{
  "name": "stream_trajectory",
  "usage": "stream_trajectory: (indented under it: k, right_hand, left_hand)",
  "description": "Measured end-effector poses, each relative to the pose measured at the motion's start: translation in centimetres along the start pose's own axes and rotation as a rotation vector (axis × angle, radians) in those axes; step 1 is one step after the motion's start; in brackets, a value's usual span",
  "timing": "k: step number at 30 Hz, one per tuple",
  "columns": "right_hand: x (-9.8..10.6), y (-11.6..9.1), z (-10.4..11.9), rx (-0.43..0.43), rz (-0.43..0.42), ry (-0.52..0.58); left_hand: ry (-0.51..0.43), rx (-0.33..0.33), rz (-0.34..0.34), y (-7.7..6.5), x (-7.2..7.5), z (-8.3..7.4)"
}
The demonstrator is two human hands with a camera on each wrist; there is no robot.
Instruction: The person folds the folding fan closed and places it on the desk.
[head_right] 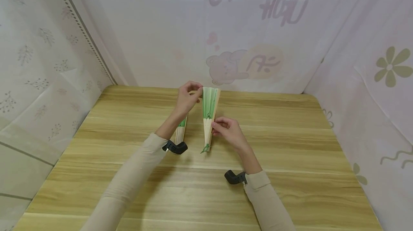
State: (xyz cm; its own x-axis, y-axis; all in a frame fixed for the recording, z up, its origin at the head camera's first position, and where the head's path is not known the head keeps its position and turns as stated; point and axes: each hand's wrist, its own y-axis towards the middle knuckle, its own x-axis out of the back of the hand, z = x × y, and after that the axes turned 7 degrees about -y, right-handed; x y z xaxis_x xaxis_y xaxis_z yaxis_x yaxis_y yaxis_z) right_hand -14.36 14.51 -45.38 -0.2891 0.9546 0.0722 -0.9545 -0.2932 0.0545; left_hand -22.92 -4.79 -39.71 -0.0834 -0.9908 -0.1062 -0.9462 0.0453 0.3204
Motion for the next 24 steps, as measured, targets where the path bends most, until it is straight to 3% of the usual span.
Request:
stream_trajectory:
  k: [16,24]
  right_hand:
    - [-0.1,-0.3,-0.1,0.021,0.021,-0.005]
    - [0.1,-0.6,-0.2,0.017,0.024,-0.006]
  left_hand:
    - [0.049,0.127,0.223,-0.9,0.9,-0.4]
    - [0.083,0.169,0.257,-1.3,1.2,-0.3]
